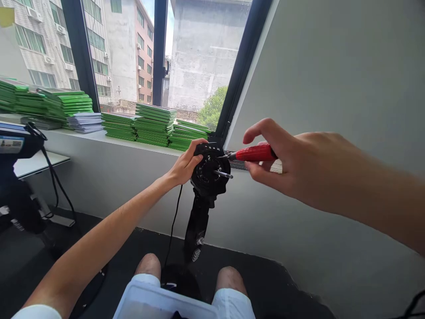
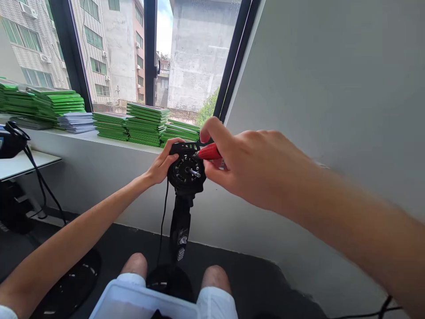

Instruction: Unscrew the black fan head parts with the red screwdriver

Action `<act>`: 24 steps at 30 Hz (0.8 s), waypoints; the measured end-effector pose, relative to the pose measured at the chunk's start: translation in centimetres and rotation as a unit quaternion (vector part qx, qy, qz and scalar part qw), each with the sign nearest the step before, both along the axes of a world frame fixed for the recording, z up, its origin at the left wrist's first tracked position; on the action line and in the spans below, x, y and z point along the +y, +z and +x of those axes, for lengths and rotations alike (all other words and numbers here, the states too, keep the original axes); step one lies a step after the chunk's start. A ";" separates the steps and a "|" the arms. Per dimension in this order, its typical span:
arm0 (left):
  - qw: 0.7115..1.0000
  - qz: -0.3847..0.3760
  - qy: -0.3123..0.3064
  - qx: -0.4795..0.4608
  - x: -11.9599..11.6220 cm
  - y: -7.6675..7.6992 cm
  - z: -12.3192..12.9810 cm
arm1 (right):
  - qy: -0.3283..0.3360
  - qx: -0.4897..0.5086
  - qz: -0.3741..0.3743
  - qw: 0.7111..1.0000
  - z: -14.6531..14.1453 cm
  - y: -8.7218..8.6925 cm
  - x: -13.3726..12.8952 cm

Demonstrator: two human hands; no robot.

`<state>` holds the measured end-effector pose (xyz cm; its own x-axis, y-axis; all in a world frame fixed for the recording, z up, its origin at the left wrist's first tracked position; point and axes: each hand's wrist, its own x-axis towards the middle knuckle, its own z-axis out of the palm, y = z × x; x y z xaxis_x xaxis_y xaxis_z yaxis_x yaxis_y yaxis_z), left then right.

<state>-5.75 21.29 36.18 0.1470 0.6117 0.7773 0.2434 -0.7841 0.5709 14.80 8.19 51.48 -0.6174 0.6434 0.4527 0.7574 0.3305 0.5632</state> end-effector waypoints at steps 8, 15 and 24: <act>1.000 0.000 0.000 -0.003 -0.2 0.2 0.1 | -0.016 0.026 0.101 0.994 -0.2 -1.0 -0.1; 1.000 0.004 0.000 0.007 -0.4 0.1 -0.1 | 0.062 0.082 0.030 0.994 0.2 -0.8 0.9; 1.000 0.005 0.010 0.005 -0.4 0.0 -0.1 | 0.130 0.097 -0.001 0.987 0.9 -1.2 1.4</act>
